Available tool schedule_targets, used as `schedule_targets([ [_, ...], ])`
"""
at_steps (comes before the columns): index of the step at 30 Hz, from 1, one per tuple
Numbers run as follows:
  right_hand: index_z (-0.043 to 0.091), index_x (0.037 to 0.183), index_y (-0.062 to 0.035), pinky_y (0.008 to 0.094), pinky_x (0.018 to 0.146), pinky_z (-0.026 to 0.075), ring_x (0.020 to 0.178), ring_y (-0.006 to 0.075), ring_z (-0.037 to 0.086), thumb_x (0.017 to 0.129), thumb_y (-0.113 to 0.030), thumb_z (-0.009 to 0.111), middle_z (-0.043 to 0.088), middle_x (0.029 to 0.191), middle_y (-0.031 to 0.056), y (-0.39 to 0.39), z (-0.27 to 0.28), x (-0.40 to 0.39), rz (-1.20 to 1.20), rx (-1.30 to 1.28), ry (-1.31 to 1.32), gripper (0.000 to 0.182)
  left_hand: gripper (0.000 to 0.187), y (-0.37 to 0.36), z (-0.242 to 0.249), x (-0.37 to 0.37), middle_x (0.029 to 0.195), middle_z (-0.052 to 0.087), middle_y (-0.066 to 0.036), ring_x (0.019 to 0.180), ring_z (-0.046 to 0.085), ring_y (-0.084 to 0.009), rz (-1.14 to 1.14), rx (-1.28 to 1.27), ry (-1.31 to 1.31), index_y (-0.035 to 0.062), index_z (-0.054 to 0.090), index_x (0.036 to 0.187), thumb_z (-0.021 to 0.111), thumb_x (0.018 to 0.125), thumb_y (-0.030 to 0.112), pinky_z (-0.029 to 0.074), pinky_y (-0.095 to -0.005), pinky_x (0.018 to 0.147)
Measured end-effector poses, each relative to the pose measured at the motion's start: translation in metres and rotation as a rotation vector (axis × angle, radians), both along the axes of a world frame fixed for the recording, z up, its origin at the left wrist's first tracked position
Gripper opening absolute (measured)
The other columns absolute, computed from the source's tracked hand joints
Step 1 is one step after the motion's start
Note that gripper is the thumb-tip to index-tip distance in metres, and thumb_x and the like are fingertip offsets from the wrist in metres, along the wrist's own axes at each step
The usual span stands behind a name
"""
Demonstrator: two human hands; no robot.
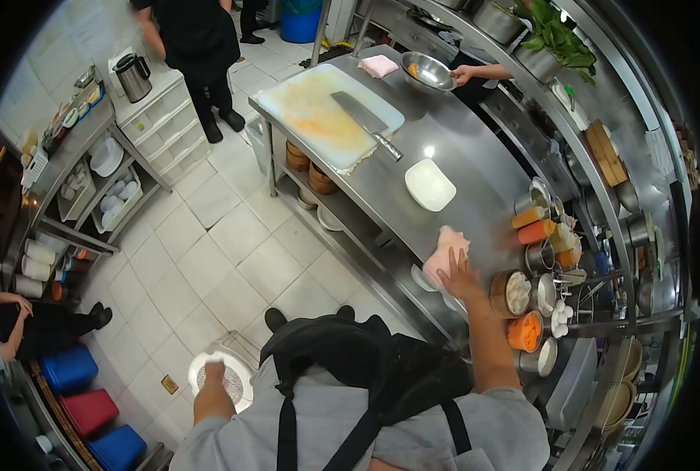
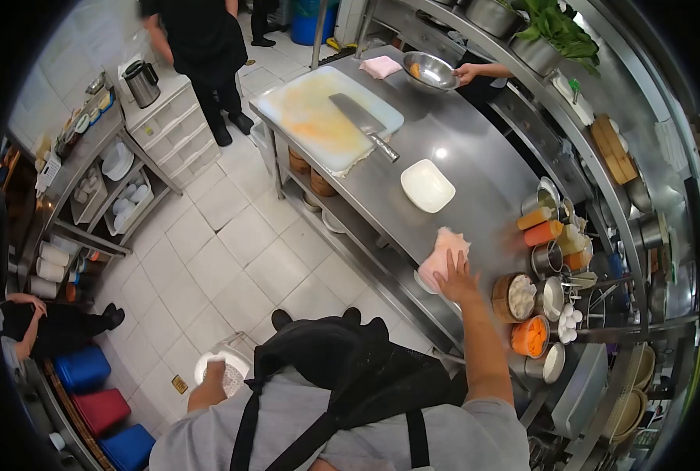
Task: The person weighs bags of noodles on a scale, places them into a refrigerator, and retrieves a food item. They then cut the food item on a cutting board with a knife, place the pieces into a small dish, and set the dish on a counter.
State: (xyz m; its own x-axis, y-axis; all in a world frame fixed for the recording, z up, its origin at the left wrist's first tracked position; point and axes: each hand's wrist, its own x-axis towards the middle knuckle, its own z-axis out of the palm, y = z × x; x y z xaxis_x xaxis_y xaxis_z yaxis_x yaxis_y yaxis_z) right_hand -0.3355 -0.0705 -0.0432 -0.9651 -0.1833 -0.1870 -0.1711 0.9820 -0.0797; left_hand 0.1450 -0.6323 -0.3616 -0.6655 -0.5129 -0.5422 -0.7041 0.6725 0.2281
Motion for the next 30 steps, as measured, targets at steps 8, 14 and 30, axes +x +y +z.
schedule_targets([
  [8,0.044,0.136,-0.0077,0.0472,0.099,0.042,0.121,0.0367,0.051,0.089,-0.055,0.050,0.046,0.138,0.0199,-0.005,0.004,-0.068,0.082,0.346,-0.359,0.067,0.031,-0.005,0.019,0.044,0.076,0.060,-0.016,0.076,0.064,-0.0356,1.152,0.610,-0.087,0.0023,0.064,0.094,0.050,0.092,0.030,0.056,-0.0503,0.059],
  [14,0.067,0.100,-0.0009,0.0392,0.071,0.051,0.078,0.0315,0.066,0.087,-0.040,0.064,0.068,0.084,0.0192,-0.105,0.089,-0.126,0.026,-0.240,0.052,0.041,0.035,-0.020,0.037,-0.154,0.086,0.065,-0.008,0.071,0.063,-0.0176,0.810,0.734,0.283,0.0036,0.062,0.112,0.058,0.092,0.032,0.050,-0.0330,0.054],
  [30,0.051,0.126,-0.0031,0.0464,0.087,0.049,0.101,0.0384,0.063,0.085,-0.028,0.063,0.066,0.103,0.0233,-0.243,-0.009,-0.276,0.225,-0.334,-0.069,0.049,0.030,-0.026,0.180,-0.342,0.099,0.068,-0.012,0.079,0.066,-0.0208,0.947,0.611,0.561,0.0024,0.058,0.116,0.056,0.096,0.025,0.052,-0.0309,0.063],
])
